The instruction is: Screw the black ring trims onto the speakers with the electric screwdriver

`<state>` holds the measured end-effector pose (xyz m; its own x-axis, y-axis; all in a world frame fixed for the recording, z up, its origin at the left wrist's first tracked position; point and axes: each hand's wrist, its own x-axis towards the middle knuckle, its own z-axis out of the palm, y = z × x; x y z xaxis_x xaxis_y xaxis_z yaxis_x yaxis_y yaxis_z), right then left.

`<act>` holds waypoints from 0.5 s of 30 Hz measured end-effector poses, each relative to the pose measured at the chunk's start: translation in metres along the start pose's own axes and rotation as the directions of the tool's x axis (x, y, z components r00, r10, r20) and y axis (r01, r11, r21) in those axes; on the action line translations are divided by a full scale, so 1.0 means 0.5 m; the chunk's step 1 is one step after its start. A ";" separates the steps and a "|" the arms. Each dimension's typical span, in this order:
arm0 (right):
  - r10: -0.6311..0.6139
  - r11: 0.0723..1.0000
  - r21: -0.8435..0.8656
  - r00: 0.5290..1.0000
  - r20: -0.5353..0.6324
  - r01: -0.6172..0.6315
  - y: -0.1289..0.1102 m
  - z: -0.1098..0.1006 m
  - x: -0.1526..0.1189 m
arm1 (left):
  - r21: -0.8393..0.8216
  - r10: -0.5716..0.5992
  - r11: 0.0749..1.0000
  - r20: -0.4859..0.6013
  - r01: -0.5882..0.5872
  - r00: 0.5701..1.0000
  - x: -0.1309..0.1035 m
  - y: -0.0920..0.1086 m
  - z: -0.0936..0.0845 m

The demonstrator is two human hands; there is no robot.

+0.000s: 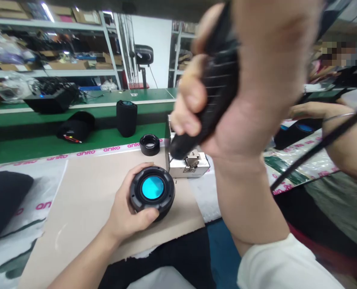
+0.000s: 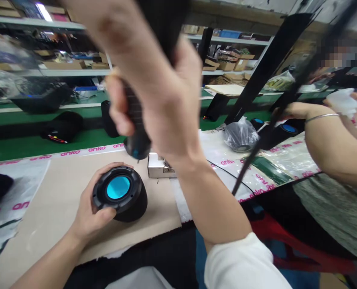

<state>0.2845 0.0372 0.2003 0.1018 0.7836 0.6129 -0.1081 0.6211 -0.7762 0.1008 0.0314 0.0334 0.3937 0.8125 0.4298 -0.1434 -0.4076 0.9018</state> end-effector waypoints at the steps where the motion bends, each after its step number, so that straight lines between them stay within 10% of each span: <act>1: -0.065 0.998 -0.003 0.996 -0.065 0.065 0.005 -0.017 -0.006 | 0.008 -0.006 1.000 0.001 0.006 1.000 0.000 0.000 0.000; 6: -0.118 0.986 -0.149 0.951 -0.286 0.078 0.077 -0.088 -0.036 | 0.029 -0.019 0.999 -0.021 0.019 1.000 0.002 -0.002 0.001; 15: -0.037 0.992 -0.129 0.958 -0.285 0.000 0.128 -0.105 -0.056 | 0.043 0.002 0.999 -0.031 -0.001 1.000 0.005 -0.003 0.000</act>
<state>0.3268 0.0543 0.1256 0.3829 0.7239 0.5739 0.0200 0.6146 -0.7886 0.1021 0.0339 0.0332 0.3648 0.8244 0.4328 -0.1044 -0.4256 0.8988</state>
